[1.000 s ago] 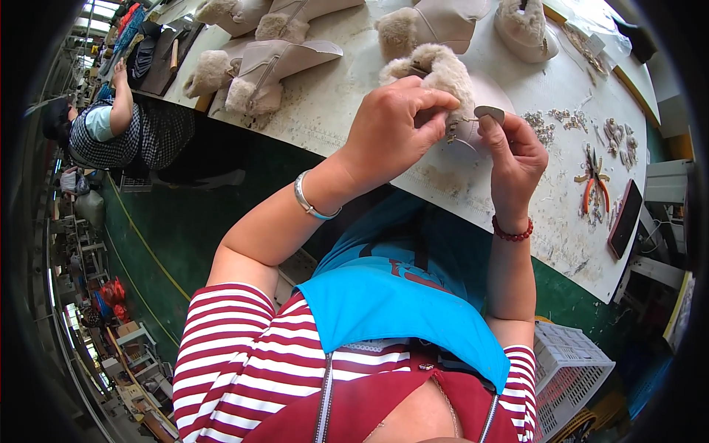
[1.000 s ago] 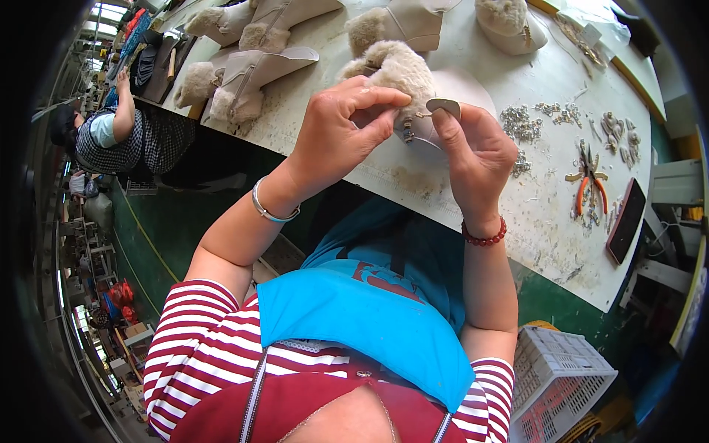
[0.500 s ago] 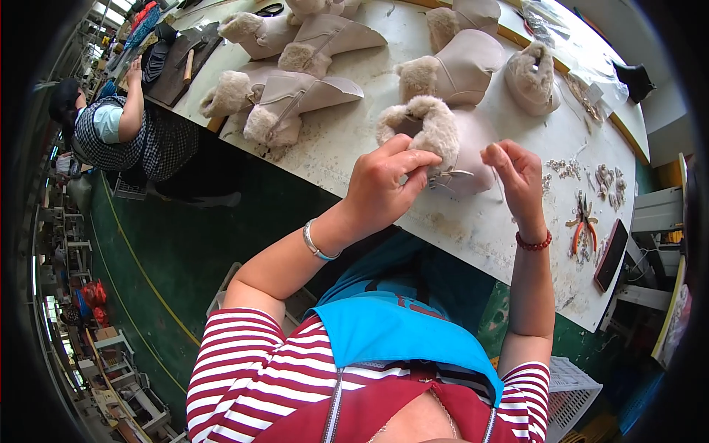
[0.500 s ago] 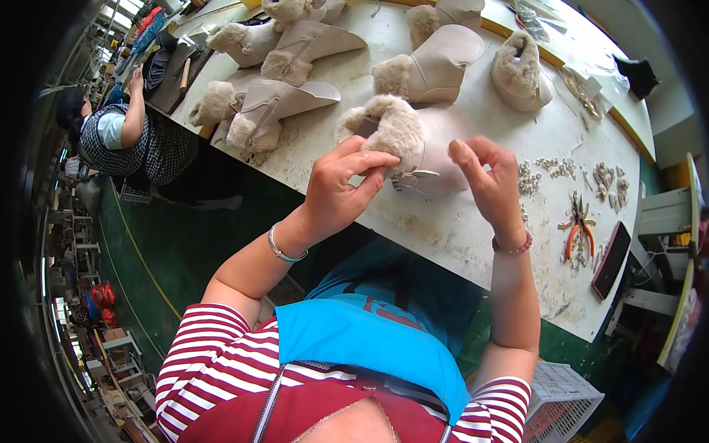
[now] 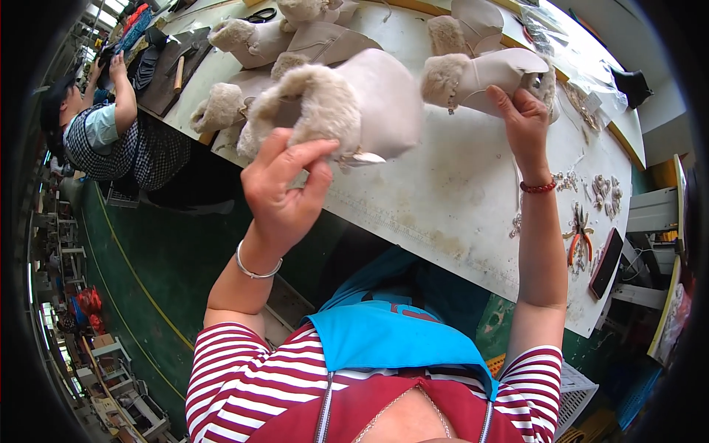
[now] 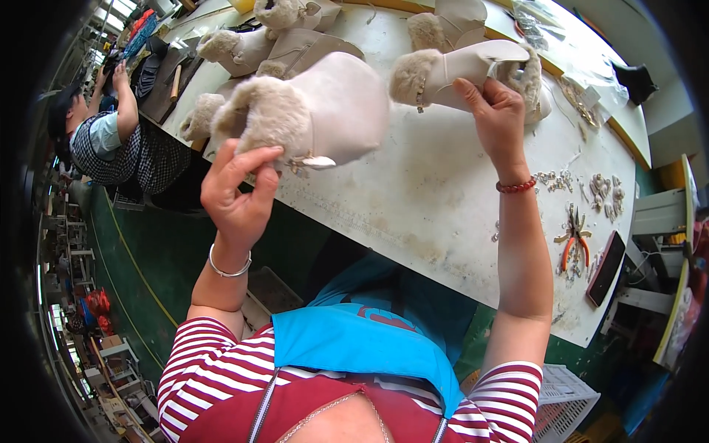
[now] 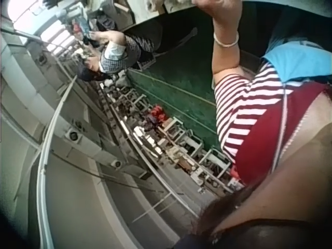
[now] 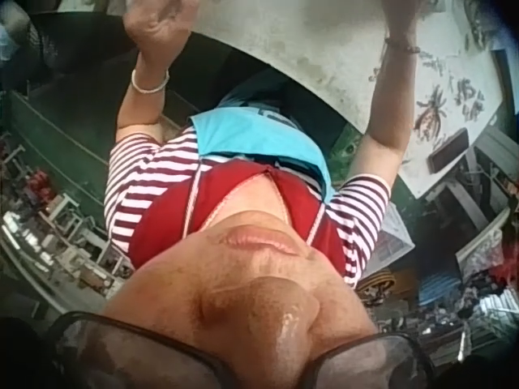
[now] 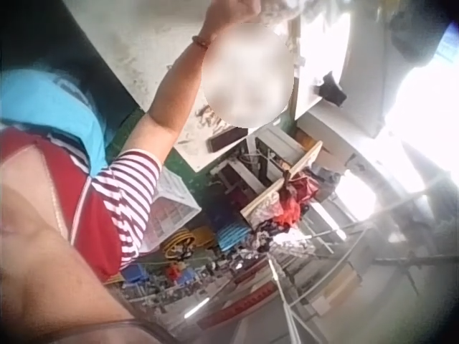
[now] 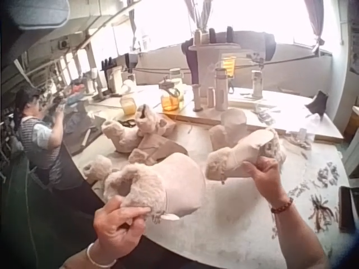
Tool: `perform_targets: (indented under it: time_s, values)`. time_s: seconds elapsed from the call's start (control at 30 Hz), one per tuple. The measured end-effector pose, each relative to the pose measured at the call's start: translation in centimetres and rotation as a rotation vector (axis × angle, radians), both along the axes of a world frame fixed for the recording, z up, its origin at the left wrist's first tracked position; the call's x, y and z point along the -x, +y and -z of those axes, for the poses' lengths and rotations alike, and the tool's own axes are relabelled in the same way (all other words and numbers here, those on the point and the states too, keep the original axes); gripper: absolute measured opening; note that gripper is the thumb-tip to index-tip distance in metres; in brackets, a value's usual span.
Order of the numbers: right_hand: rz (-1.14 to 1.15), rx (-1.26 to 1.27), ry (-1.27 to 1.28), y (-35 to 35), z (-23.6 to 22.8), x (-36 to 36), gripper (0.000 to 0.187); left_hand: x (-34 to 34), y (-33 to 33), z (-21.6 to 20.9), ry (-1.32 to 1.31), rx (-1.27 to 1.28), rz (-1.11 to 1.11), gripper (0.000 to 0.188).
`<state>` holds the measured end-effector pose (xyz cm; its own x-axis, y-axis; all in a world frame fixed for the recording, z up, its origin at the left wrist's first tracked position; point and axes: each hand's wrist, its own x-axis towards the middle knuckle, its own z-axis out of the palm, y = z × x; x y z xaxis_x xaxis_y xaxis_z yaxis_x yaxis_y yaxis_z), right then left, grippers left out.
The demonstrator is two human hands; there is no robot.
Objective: Attaching decorative metal pieces and labels to the fur-lined shafts of boots in a factory setting.
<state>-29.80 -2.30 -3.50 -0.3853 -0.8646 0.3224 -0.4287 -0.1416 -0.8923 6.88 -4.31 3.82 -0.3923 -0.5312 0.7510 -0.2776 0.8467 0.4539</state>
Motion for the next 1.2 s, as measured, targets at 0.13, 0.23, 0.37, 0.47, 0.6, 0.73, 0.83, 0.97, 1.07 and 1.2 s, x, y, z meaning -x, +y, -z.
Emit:
perform_targets:
  time_s: [0.13, 0.23, 0.37, 0.47, 0.6, 0.73, 0.83, 0.97, 1.07, 1.2]
  values:
    - [0.113, 0.307, -0.146, 3.9, -4.8, -1.6, 0.022, 2.2, -3.8, 1.1, -0.089, 0.090, -0.120, 0.021]
    - [0.054, 0.364, -0.299, 7.8, -4.4, -1.2, 0.025, 6.3, -7.9, 3.2, -0.412, 0.188, -0.234, 0.017]
    - [-0.154, 0.415, -0.845, 11.1, -1.3, -3.4, 0.025, 8.1, -10.1, 4.4, -0.779, 0.120, -0.354, 0.024]
    - [-0.134, 0.413, -0.979, 12.6, 0.6, -6.2, 0.023, 8.5, -7.3, 2.8, -0.640, 0.154, -0.428, 0.021]
    - [-0.078, 0.344, -1.017, 12.7, 5.0, -8.9, 0.019, 9.9, -0.2, 2.3, 0.050, -0.457, 0.305, 0.031]
    - [-0.212, -0.103, -0.945, 13.1, 6.1, -9.4, 0.024, 9.6, 0.7, 4.6, -0.197, -0.700, 0.142, 0.027]
    - [-0.218, -0.231, -0.609, 14.8, 3.2, -6.7, 0.027, 9.9, 1.1, 4.4, -0.135, -0.683, 0.200, 0.022]
    - [0.108, -0.175, -0.268, 17.8, 0.8, 0.7, 0.022, 9.5, 1.7, 1.0, -0.292, -0.089, 0.139, 0.016]
    - [0.636, -0.108, 0.218, 21.4, 3.2, 12.4, 0.019, 9.4, 1.8, -0.1, -0.470, 0.077, 0.149, 0.017]
    - [0.927, -0.611, 0.913, 26.0, 3.4, 22.6, 0.023, 8.8, 1.2, 0.4, -0.719, 0.112, 0.104, 0.020]
